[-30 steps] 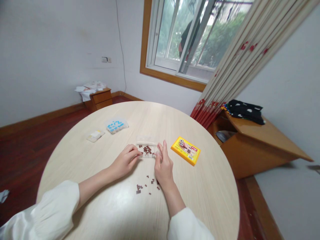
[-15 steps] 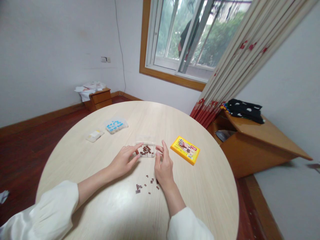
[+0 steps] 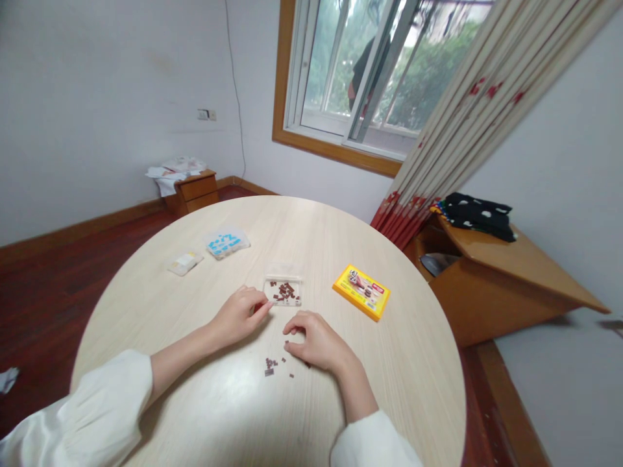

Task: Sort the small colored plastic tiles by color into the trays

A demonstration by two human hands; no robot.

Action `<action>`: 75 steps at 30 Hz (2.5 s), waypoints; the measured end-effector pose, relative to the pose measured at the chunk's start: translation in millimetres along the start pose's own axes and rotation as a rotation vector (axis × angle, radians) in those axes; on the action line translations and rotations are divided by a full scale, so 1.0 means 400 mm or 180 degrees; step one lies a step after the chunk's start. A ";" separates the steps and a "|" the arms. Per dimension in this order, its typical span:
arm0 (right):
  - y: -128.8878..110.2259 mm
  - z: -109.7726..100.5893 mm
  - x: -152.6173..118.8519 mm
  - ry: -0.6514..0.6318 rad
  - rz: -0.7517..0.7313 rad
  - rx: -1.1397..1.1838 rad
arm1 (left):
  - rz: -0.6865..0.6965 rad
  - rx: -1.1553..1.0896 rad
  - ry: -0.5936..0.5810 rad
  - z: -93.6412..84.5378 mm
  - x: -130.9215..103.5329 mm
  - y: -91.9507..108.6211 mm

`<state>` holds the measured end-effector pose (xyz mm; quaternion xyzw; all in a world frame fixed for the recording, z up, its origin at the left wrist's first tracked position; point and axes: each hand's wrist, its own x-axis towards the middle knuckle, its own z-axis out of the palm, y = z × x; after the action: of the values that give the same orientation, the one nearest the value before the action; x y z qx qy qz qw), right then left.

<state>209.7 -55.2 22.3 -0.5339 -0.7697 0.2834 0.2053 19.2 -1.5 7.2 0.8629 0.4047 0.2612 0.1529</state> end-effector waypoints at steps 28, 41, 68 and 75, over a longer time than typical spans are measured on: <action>-0.003 0.040 0.027 0.0918 -0.0171 0.0619 | 0.0205 -0.0463 -0.0517 0.007 -0.007 0.013; -0.005 0.044 0.029 0.1037 -0.0137 0.1045 | 0.0317 -0.0648 -0.0134 0.013 -0.011 0.011; 0.033 -0.027 -0.017 -0.0538 0.0550 0.0618 | 0.0441 -0.0583 -0.0906 -0.019 -0.007 0.001; 0.008 -0.036 -0.019 -0.0663 0.0395 0.0195 | 0.0979 -0.0522 -0.1718 -0.034 -0.016 0.012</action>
<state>223.5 -58.3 30.8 -0.5416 -0.7434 0.3729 0.1225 11.0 -8.7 18.5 0.9369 0.1921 0.0747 0.2825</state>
